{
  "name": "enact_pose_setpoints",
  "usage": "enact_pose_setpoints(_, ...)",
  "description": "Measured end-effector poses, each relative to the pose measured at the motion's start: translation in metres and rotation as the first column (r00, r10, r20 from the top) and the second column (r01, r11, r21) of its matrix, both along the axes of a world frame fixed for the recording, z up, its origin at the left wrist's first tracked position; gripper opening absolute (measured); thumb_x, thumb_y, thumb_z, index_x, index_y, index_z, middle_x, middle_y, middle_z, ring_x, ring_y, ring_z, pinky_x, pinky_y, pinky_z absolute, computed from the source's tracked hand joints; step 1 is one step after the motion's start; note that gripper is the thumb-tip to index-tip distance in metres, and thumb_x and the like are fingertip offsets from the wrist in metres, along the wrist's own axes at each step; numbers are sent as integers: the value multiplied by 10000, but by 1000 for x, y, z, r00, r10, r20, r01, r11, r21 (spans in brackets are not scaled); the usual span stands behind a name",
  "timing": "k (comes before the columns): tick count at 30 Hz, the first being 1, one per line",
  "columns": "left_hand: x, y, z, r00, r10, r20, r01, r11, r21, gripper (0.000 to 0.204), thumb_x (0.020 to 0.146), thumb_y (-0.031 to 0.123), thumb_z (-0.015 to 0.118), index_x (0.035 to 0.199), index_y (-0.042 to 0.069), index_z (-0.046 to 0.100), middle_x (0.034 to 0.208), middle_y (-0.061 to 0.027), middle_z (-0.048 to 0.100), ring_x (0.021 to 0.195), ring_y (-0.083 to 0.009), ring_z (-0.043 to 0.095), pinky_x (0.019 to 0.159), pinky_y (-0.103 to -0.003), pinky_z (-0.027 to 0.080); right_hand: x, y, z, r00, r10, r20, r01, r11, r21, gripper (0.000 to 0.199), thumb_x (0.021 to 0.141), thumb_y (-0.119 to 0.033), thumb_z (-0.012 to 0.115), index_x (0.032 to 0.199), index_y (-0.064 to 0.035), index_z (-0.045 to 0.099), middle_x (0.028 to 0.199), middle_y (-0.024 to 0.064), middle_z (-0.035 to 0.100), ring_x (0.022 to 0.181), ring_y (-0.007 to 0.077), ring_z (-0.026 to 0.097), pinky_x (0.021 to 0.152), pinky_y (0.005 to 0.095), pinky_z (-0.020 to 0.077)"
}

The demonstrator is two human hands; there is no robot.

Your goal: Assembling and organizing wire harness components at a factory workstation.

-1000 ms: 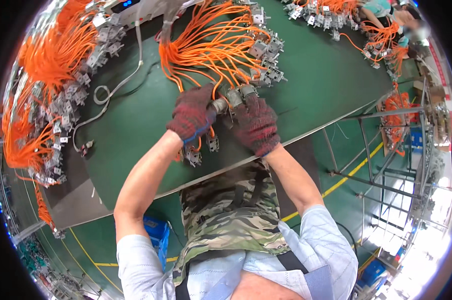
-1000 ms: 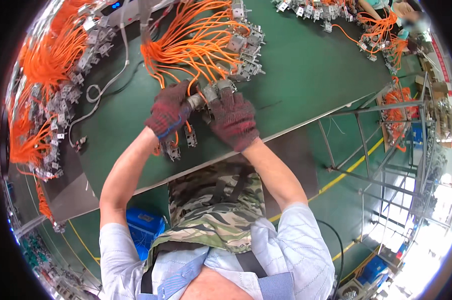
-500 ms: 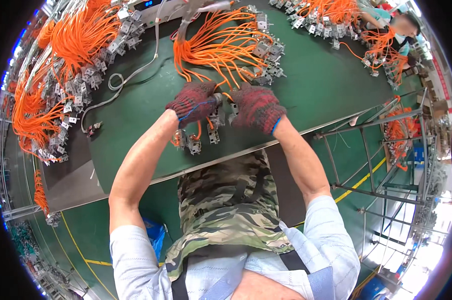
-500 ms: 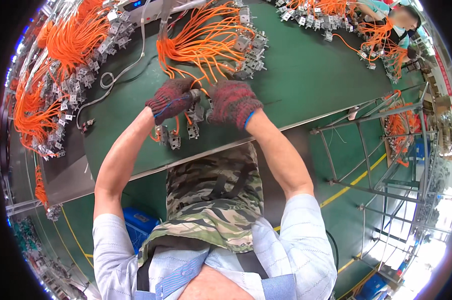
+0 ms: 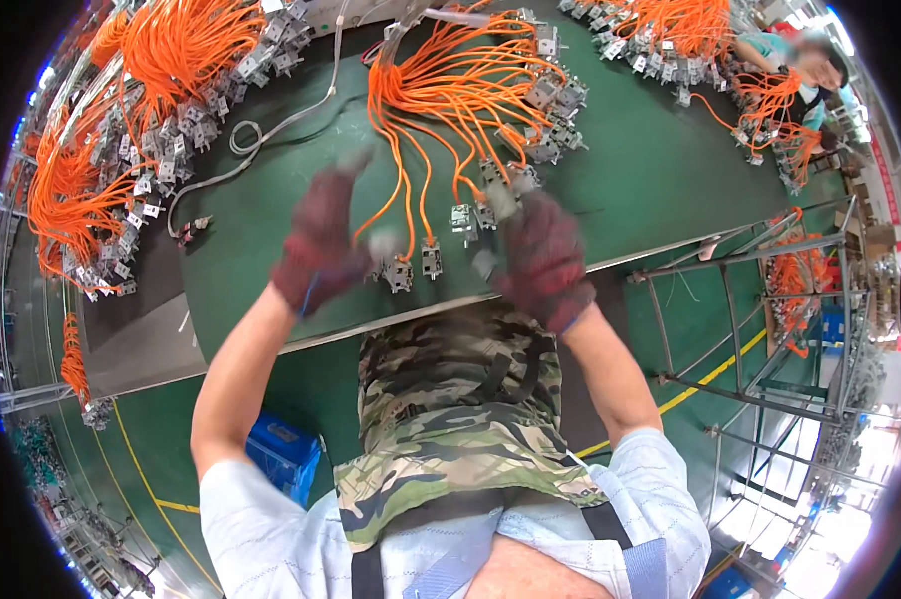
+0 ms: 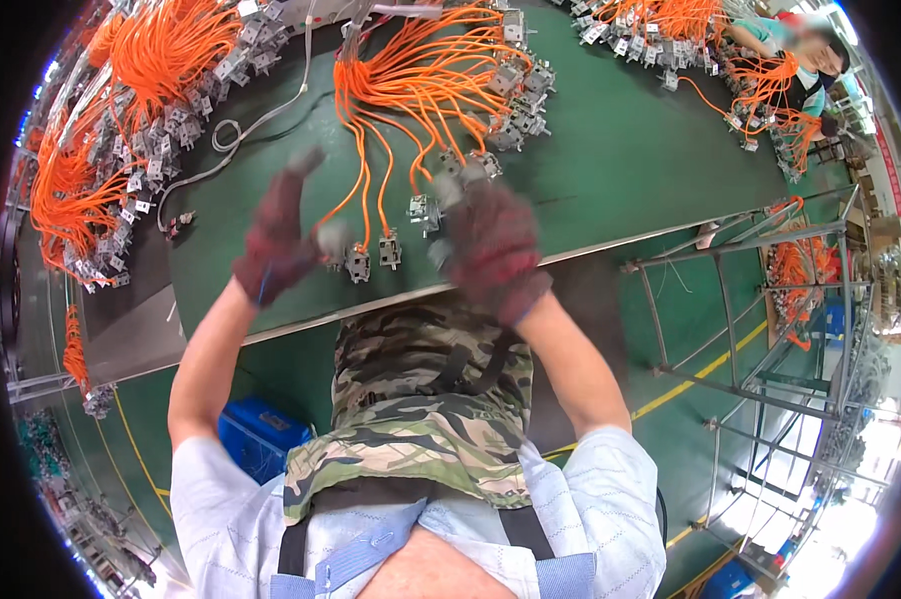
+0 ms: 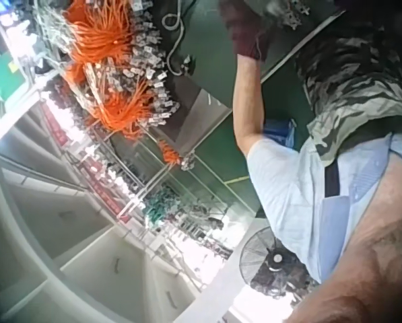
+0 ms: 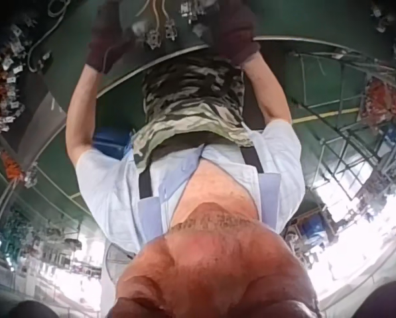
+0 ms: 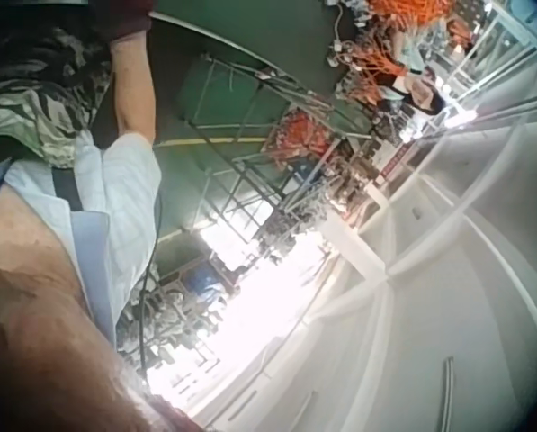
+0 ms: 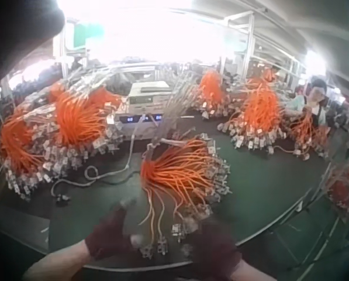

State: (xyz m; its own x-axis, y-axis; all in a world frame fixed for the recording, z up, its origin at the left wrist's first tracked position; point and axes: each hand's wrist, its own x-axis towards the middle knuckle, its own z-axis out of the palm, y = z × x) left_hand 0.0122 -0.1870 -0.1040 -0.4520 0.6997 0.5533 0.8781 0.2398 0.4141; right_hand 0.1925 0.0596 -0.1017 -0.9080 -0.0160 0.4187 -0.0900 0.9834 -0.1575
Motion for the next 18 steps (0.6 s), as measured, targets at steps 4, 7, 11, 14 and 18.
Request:
enact_pose_setpoints(4, 38, -40, -52, 991, -87, 102, 100, 987, -129, 936, 774, 478, 911, 1487, 26, 507, 1396, -300, 605, 1253, -497, 610, 1049, -557, 504, 0, -37, -36, 978, 207, -3, -205, 968, -147, 489, 879, -234, 756, 1314, -64, 609, 1096, 201, 674, 963, 396, 696, 812, 492, 573)
enact_pose_setpoints(7, 43, -9, -75, 995, 16, -101, -15, 1000, 6, 890, 687, 373, 961, 1405, 49, 547, 1348, -281, 625, 1206, -485, 626, 989, -574, 515, -19, -53, -63, 969, 216, -121, -240, 940, -244, 424, 882, -187, 765, 1267, -63, 636, 1062, 181, 689, 900, 396, 704, 759, 464, 587)
enact_pose_setpoints(11, 33, 7, -74, 996, -85, -15, 81, 982, -170, 867, 673, 330, 973, 1387, 58, 563, 1315, -238, 657, 1180, -450, 654, 984, -554, 527, -22, -43, -50, 976, 220, 10, -181, 827, -532, 456, 896, -208, 772, 1302, -69, 617, 1125, 192, 723, 982, 414, 721, 788, 492, 587)
enact_pose_setpoints(14, 22, 12, -82, 965, -31, 262, 129, 921, -367, 938, 668, 393, 1007, 1405, 45, 543, 1314, -218, 679, 1174, -437, 679, 990, -536, 544, -31, -32, -22, 944, 257, 207, -122, 855, -505, 488, 899, -239, 781, 1325, -71, 610, 1155, 206, 732, 1011, 421, 725, 801, 512, 582)
enact_pose_setpoints(18, 22, 22, -77, 812, 25, 583, 132, 965, -225, 1000, 682, 437, 1004, 1453, 35, 511, 1307, -216, 679, 1134, -442, 691, 974, -513, 566, -45, -30, -21, 940, 298, 165, -189, 858, -477, 533, 895, -302, 804, 1336, -74, 611, 1127, 194, 743, 987, 409, 738, 799, 511, 584)
